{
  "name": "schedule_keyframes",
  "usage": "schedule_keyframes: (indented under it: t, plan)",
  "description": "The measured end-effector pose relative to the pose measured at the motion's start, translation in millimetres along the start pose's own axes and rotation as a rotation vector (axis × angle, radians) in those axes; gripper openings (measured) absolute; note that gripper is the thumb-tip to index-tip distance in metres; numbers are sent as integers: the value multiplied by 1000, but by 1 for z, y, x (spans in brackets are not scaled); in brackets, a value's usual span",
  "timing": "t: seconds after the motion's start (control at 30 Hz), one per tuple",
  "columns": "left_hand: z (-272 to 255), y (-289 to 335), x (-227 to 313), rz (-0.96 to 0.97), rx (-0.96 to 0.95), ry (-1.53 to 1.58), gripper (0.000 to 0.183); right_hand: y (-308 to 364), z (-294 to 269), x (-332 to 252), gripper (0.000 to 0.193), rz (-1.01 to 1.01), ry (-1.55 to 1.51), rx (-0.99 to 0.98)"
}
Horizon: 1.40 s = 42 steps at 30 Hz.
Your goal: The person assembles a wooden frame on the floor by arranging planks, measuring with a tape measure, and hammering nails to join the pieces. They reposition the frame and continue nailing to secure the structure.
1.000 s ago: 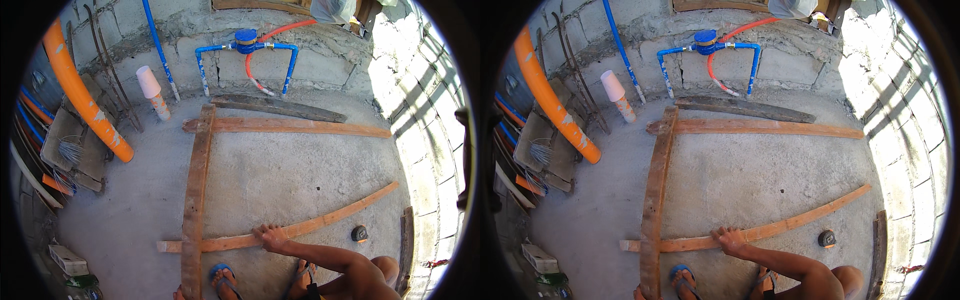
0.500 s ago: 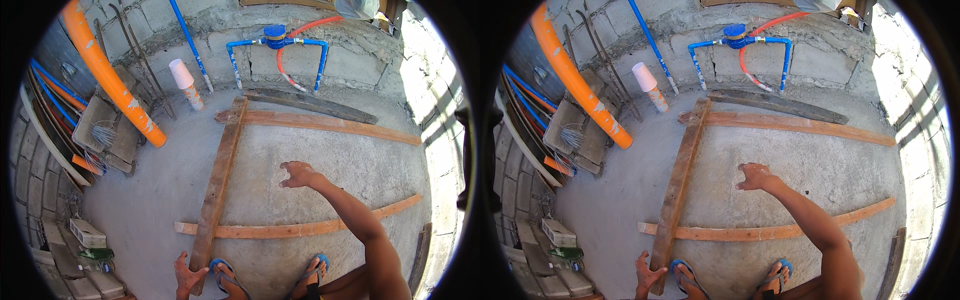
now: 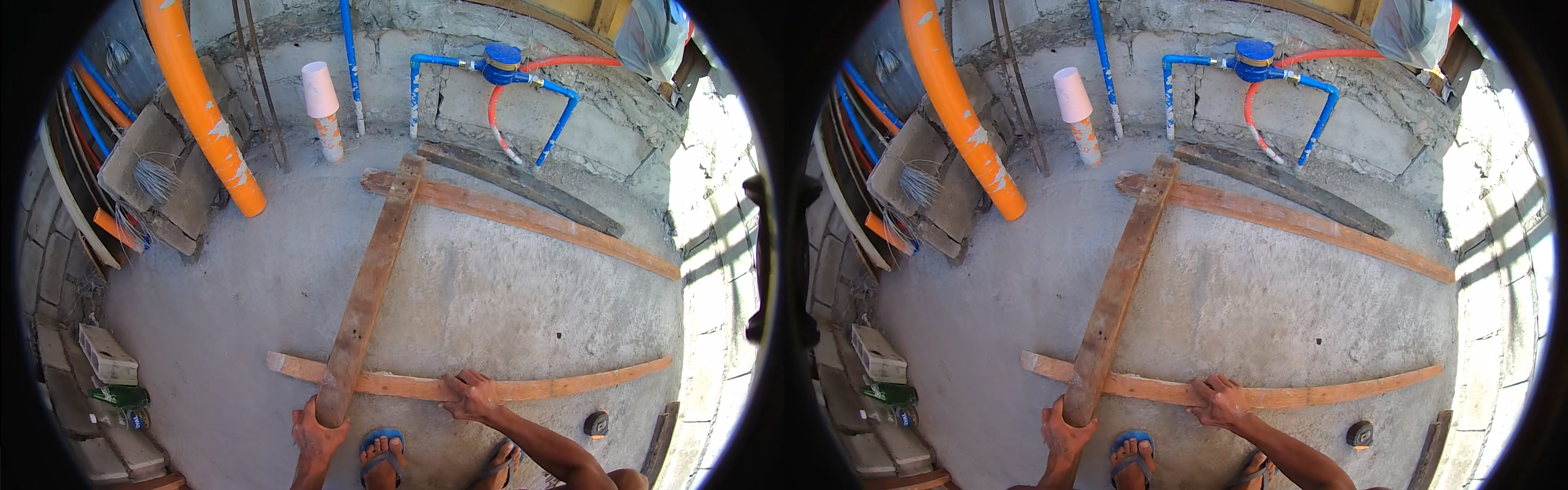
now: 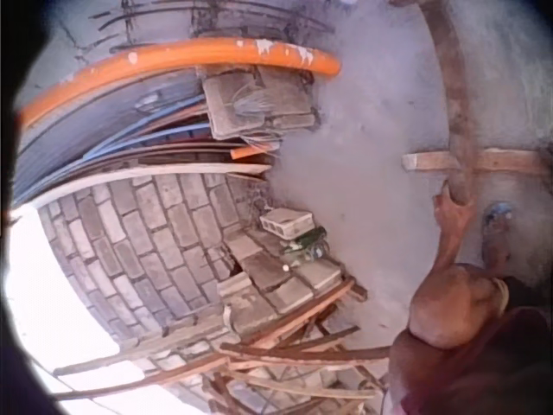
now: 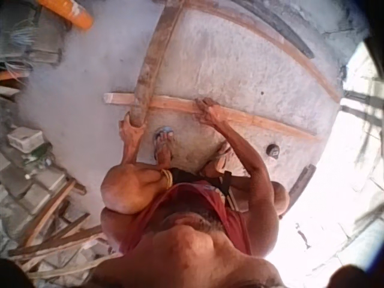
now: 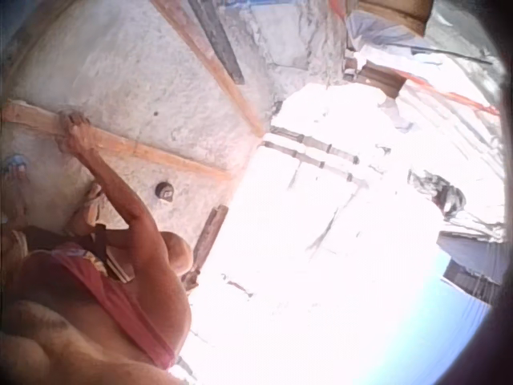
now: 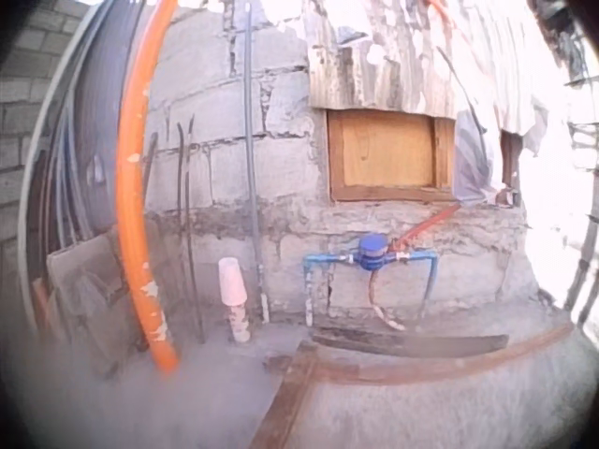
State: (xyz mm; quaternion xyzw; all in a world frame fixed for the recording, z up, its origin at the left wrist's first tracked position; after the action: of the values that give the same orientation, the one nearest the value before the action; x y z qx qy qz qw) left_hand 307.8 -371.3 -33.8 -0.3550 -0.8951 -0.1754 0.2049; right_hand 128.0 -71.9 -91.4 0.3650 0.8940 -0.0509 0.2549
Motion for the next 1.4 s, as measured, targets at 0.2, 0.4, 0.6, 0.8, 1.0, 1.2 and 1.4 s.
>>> schedule_keyframes:
  t: [0.2,0.4,0.6,0.8,1.0,1.2,1.4]
  plan:
    - [9,23,0,36,-8,68,77,-37,-15,-13,67,65,50,179]
    - [3,17,-17,100,-64,135,81,-66,-16,-23,76,8,-57,281]
    - [-65,30,-112,-265,-350,571,62,-83,3,-17,69,241,-473,146]
    - [-87,130,-198,-777,-605,656,75,-118,-11,0,77,479,-881,-48]
    - [-51,201,-200,-862,-375,991,60,-233,2,-22,85,599,-1547,-70]
    - [-57,170,-236,-790,-36,1043,54,-222,14,-22,60,575,-1495,122]
    - [-163,5,-262,-426,383,825,64,-126,-12,-35,58,623,-1715,221]
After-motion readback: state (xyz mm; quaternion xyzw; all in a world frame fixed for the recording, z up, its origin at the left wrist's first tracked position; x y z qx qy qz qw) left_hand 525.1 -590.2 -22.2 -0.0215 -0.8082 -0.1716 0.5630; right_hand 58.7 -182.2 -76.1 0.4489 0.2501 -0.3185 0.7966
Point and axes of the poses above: each hand's wrist, its own y-axis away from the middle knuckle, its own z-axis out of the palm, x = y × z, the point moved 3 cm from there along -y, towards the middle knuckle, and after that the axes turned 3 degrees about y, right-handed, at the moved point
